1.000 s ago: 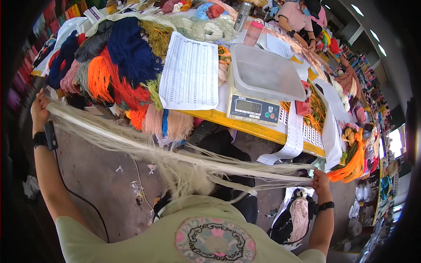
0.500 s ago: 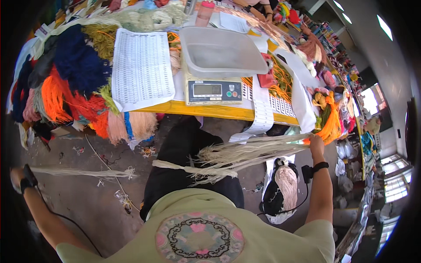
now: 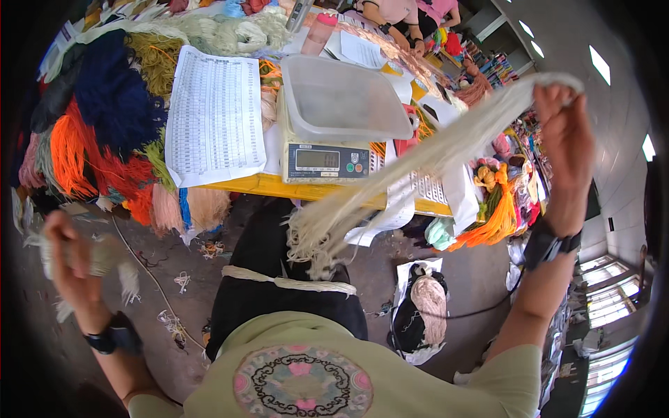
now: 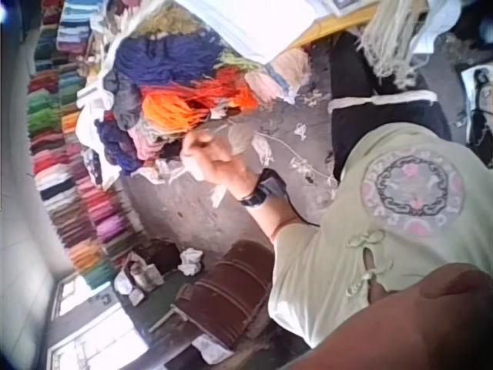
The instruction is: The person weighs bundles of white yarn on a scale, adding or removing strands to reach a target weight, and then secures each bundle with a white adhesive label.
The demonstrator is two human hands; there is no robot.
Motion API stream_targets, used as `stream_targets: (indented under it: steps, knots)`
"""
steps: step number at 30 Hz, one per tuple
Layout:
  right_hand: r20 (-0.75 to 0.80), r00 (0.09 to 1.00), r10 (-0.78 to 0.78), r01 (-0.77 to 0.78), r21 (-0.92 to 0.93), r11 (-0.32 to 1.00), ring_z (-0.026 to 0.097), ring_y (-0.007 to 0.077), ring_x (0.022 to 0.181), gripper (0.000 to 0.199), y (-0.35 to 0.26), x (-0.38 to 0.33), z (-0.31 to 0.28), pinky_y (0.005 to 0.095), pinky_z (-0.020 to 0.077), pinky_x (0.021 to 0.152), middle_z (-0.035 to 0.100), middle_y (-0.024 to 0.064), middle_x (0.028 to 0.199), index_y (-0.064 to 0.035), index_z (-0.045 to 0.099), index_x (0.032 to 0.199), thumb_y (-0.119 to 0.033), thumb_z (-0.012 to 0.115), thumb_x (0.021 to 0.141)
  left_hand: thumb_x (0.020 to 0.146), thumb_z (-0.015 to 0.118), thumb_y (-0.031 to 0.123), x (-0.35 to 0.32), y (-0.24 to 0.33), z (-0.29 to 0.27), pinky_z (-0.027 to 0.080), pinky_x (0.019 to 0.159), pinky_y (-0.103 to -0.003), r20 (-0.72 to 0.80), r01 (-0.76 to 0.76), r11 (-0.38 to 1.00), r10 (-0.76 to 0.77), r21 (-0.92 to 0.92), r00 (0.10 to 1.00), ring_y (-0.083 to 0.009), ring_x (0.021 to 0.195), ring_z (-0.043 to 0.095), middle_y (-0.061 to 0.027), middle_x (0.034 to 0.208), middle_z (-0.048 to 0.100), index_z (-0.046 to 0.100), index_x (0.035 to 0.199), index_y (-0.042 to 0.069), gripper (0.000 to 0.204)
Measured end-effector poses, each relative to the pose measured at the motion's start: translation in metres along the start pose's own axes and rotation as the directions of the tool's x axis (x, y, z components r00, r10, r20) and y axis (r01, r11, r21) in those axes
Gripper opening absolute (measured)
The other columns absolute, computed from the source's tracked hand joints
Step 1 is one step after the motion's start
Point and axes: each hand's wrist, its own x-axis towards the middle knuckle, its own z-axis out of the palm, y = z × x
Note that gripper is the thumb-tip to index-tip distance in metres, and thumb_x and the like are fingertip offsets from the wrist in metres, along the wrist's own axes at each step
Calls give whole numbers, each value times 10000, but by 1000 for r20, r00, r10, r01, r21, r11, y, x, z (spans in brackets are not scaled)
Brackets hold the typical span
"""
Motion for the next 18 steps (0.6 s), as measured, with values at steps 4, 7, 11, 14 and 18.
stream_targets:
  steps: [4, 7, 11, 14, 18]
  knots:
    - [68, 994, -90, 100, -168, 981, 556, 303, 1130, 215, -85, 92, -20, 451, 338, 1128, 590, 190, 1119, 39, 531, 1033, -146, 425, 1010, 989, 520, 274, -30, -28, 80, 246, 379, -171, 32, 161, 975, -168, 150, 985, -32, 373, 336, -67, 740, 604, 587, 1157, 28, 305]
    - [-114, 956, -272, 233, -270, 934, 518, 256, 888, 213, -71, 141, 27, 396, 389, 905, 537, 125, 888, -1, 516, 907, -187, 457, 993, 968, 556, 308, -45, -30, 106, 273, 385, -172, 103, 206, 962, -226, 180, 969, -41, 377, 376, -110, 775, 632, 533, 1257, 35, 398]
    - [-192, 867, -459, 360, -395, 845, 564, 141, 640, 219, -32, 163, 21, 248, 457, 561, 596, 52, 748, -48, 581, 888, -214, 493, 1000, 837, 735, 303, -40, -34, 148, 410, 376, -209, 353, 415, 901, -350, -126, 868, -163, 474, 601, -229, 1086, 621, 115, 1539, 178, 945]
    - [29, 966, -257, 216, -638, 739, 615, 196, 865, 226, 47, 150, -11, 334, 499, 835, 643, 74, 946, -40, 614, 922, -231, 507, 974, 777, 789, 209, -34, -33, 181, 401, 422, -179, 627, 627, 717, -345, -305, 699, -287, 755, 711, -287, 1395, 437, -21, 1538, 296, 1115]
    - [88, 993, 82, 52, -927, 371, 634, 338, 866, 189, 185, 62, -29, 402, 497, 788, 638, 187, 927, -60, 539, 1045, -214, 487, 949, 904, 620, 150, 0, -78, 229, 514, 730, -281, 861, 398, 916, -248, 59, 444, -179, 874, 691, -182, 1456, 413, 402, 1440, 104, 581]
